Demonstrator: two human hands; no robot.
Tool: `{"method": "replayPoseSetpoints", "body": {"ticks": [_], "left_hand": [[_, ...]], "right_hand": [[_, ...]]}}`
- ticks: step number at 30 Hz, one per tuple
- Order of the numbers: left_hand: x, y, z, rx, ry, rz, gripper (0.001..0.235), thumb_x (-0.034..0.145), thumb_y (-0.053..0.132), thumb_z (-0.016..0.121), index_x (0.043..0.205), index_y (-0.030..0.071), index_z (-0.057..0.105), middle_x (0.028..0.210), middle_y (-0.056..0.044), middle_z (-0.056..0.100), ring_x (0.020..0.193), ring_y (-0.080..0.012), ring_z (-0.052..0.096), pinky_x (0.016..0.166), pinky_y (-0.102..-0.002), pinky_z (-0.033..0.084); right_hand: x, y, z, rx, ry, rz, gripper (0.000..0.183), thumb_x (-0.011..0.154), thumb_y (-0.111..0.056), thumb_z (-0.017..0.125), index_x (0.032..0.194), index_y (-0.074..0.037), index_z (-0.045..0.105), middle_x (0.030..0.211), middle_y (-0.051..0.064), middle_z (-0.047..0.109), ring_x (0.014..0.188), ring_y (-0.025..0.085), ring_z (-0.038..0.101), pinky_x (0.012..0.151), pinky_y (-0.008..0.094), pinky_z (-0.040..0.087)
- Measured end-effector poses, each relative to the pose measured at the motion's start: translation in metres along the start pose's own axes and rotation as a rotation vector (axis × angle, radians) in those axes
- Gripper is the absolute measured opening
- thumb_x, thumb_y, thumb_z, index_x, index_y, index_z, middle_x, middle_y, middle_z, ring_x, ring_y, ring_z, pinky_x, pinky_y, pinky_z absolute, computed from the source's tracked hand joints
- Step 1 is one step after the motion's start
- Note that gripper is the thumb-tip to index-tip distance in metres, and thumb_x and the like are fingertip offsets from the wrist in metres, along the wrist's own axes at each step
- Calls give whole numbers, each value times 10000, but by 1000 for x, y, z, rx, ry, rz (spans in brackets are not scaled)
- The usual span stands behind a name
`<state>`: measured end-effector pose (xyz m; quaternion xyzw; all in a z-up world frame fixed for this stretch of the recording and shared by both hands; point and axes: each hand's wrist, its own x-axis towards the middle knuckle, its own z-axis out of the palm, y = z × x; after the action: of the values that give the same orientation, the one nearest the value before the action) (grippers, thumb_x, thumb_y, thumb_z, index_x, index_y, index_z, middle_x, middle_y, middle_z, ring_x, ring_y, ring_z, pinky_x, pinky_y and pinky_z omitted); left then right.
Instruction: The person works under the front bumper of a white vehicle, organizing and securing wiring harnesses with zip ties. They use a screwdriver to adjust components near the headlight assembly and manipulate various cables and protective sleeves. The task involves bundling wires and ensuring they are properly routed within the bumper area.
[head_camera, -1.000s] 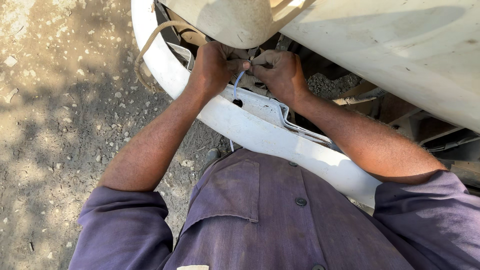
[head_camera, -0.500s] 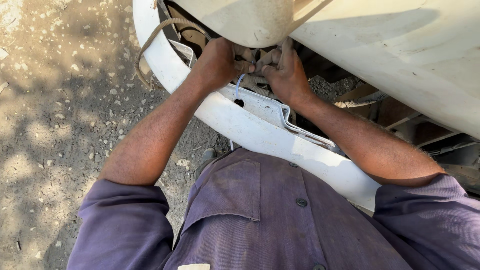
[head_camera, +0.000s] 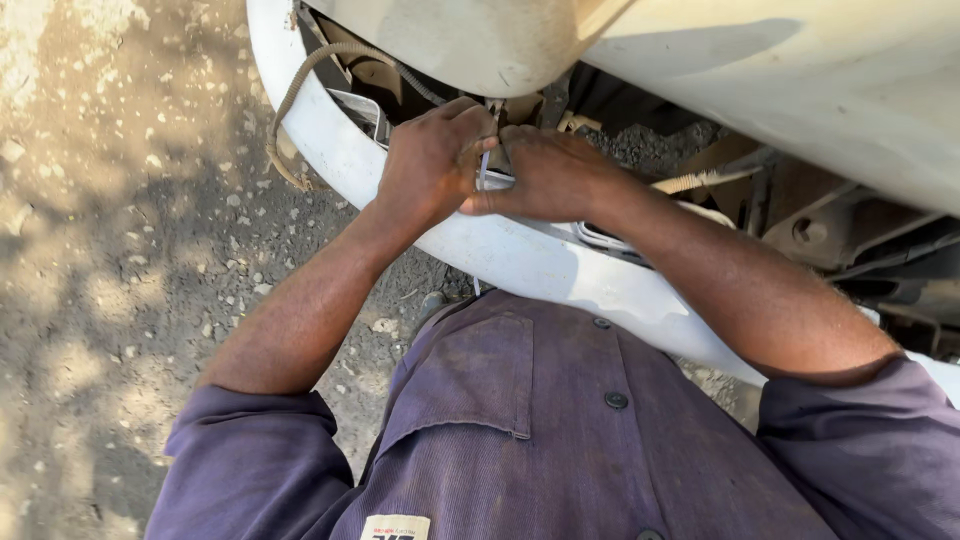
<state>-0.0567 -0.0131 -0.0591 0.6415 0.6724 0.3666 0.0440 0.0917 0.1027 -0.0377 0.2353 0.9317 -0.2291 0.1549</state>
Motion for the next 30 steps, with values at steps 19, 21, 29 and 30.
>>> {"method": "replayPoseSetpoints", "body": {"ticks": [19, 21, 29, 30], "left_hand": [[16, -11, 3, -143, 139, 78, 112, 991, 39, 698, 1030, -8, 605, 920, -140, 689, 827, -312, 684, 700, -438, 513], [18, -15, 6, -293, -15, -128, 94, 1031, 89, 661, 1015, 23, 597, 814, -93, 673, 718, -207, 672, 626, -365, 515], [13, -20, 3, -505, -72, -153, 93, 1061, 39, 615, 977, 27, 577, 811, -52, 665, 690, -92, 622, 610, -279, 527], [10, -19, 1, -512, -68, -146, 93, 1062, 28, 608, 973, 29, 579, 822, -52, 675, 699, -92, 621, 617, -278, 531]], "right_hand": [[-3, -1, 14, -68, 206, -62, 875, 869, -640, 726, 1301, 85, 497, 1073, 263, 680, 1009, 391, 708, 883, 527, 559], [-3, -3, 15, -20, 177, -8, 923, 845, -637, 731, 1346, 91, 466, 1076, 254, 669, 999, 372, 718, 878, 501, 577], [-2, -7, 8, 44, 168, 70, 1142, 754, -609, 823, 1543, 23, 292, 1101, 291, 684, 1036, 416, 691, 936, 512, 539], [-2, -6, 8, 38, 154, 80, 1144, 754, -597, 814, 1581, -20, 275, 1126, 278, 689, 1039, 419, 691, 945, 517, 533]]}}
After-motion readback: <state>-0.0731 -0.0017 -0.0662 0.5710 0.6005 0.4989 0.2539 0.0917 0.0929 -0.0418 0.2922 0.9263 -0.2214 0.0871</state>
